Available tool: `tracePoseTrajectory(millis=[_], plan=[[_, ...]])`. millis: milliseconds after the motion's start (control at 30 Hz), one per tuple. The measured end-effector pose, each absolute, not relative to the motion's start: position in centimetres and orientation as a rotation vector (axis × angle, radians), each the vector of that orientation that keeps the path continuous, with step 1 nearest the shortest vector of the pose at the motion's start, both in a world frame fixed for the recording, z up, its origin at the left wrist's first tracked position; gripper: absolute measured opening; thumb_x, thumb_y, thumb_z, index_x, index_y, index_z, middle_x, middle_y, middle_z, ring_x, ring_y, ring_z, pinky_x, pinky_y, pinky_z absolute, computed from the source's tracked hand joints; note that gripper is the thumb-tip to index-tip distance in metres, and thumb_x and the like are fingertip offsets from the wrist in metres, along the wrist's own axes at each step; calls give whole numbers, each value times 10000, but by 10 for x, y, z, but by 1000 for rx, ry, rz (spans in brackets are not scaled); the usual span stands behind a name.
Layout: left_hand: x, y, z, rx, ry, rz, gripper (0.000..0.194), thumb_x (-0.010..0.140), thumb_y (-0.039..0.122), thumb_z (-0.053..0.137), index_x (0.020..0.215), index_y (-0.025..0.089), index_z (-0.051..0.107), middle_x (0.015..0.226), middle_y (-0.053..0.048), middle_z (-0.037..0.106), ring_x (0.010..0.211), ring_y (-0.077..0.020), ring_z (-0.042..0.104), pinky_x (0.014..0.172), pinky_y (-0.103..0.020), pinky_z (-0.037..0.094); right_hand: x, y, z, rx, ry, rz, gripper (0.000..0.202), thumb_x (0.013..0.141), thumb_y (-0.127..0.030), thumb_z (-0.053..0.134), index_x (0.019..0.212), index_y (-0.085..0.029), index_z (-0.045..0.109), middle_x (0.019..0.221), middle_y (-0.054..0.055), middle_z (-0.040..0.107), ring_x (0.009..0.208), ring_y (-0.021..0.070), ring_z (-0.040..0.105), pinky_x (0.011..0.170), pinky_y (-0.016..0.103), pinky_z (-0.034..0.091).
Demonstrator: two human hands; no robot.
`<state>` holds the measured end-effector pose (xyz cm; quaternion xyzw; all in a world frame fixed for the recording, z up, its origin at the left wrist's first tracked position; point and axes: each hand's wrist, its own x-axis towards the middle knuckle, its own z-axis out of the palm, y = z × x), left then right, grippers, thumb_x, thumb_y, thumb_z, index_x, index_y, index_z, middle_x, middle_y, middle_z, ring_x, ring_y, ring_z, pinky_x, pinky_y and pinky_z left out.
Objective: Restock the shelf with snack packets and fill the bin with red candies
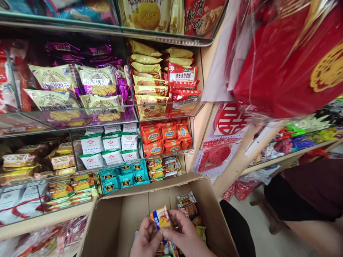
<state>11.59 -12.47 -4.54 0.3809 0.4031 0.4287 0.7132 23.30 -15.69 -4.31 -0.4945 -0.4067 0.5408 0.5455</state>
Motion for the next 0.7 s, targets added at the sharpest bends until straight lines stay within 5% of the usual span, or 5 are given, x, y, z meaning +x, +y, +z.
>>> tracePoseTrajectory(millis=[267,433,700], plan=[[111,-120,-15,985,864,781,246,588,345,686,695,171,549,574,25,571,503,-98,494,481,-202,409,253,-164,-26,-1265,-1215,1258,190,651,-168,587,839,-147,569,784,17,606,733,138,540,659,230,413],[81,-111,-32,1264,917,599,200,594,304,684,657,165,554,599,10,576,587,-128,520,562,-217,429,264,-171,-52,-1565,-1520,1244,296,605,-131,577,898,-174,575,811,17,616,681,135,554,581,203,403],[19,-86,-49,904,1320,830,415,509,325,727,853,184,541,728,1,627,634,-156,585,580,-251,477,298,-124,-84,-2066,-1888,800,273,724,-137,432,947,-122,588,944,120,623,894,202,557,765,280,385]])
